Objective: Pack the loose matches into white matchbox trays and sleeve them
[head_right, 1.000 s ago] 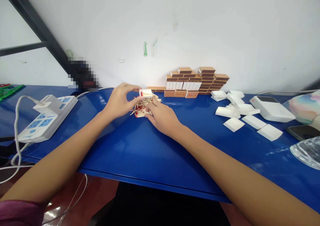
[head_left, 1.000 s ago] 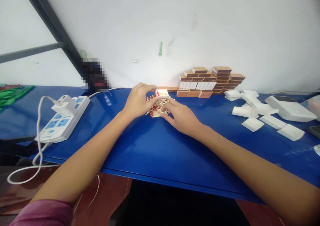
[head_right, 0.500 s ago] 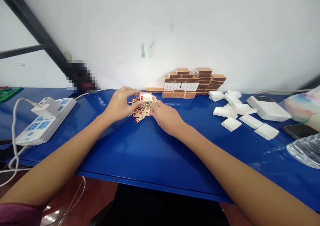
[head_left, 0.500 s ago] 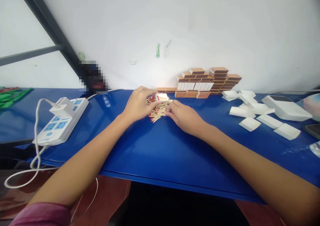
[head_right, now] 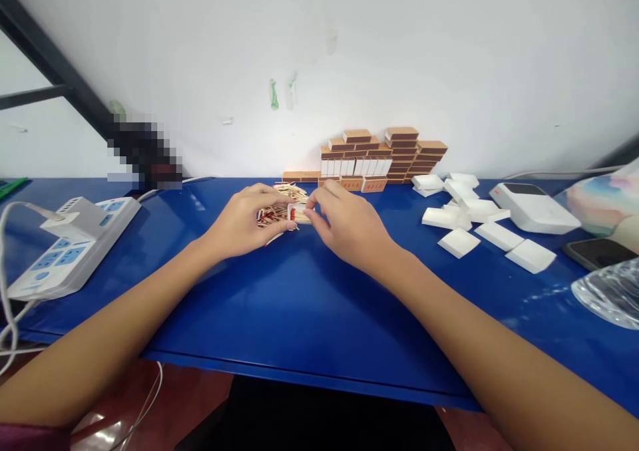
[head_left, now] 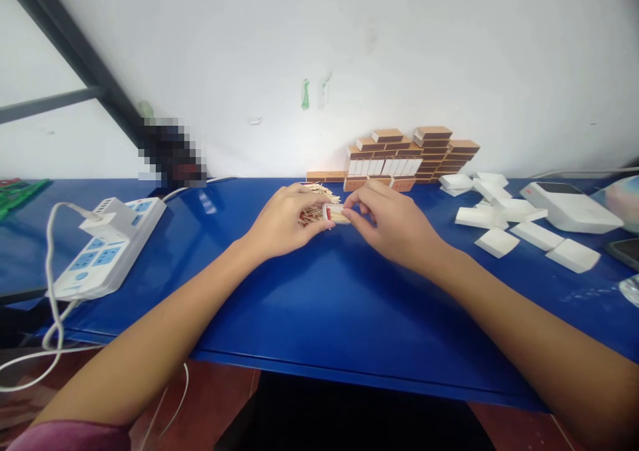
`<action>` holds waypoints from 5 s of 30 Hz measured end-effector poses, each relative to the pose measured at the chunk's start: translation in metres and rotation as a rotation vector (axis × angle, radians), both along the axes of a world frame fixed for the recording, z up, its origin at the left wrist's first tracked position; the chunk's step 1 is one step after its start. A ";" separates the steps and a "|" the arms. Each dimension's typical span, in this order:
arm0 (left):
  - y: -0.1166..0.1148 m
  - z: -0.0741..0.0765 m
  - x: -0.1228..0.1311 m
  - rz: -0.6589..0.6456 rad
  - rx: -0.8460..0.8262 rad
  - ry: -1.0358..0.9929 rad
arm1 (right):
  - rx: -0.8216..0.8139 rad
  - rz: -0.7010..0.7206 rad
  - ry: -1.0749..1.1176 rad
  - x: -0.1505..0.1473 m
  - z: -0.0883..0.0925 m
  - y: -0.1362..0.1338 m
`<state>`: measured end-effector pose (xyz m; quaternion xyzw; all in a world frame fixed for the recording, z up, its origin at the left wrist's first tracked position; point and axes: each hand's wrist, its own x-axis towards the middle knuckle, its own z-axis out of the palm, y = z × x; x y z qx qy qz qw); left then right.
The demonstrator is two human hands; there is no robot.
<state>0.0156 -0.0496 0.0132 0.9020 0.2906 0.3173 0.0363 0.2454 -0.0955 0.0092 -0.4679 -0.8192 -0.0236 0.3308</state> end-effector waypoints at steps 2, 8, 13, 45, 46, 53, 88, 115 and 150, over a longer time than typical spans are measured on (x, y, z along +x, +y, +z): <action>0.005 0.002 -0.004 0.024 0.010 -0.003 | 0.020 -0.002 0.028 -0.001 -0.002 -0.001; 0.022 0.008 -0.019 0.140 0.044 -0.003 | -0.151 0.066 0.008 -0.020 -0.022 0.008; 0.029 0.008 -0.026 0.166 0.086 -0.004 | -0.219 0.101 -0.033 -0.031 -0.030 0.020; -0.001 -0.003 0.001 -0.012 -0.039 0.038 | -0.112 -0.093 -0.363 0.006 -0.004 0.009; -0.001 -0.003 0.001 -0.017 -0.038 0.037 | -0.105 -0.094 -0.372 0.006 -0.004 0.008; -0.001 -0.004 0.002 -0.011 -0.048 0.050 | -0.070 -0.087 -0.398 0.008 -0.003 0.007; 0.032 0.015 -0.034 0.155 -0.074 -0.151 | -0.258 -0.002 -0.179 -0.015 -0.030 0.023; 0.004 0.001 -0.005 -0.030 -0.087 -0.033 | -0.068 0.027 -0.056 0.010 0.000 0.006; 0.021 0.004 -0.018 0.143 -0.013 -0.052 | -0.368 0.105 -0.206 -0.016 -0.020 0.002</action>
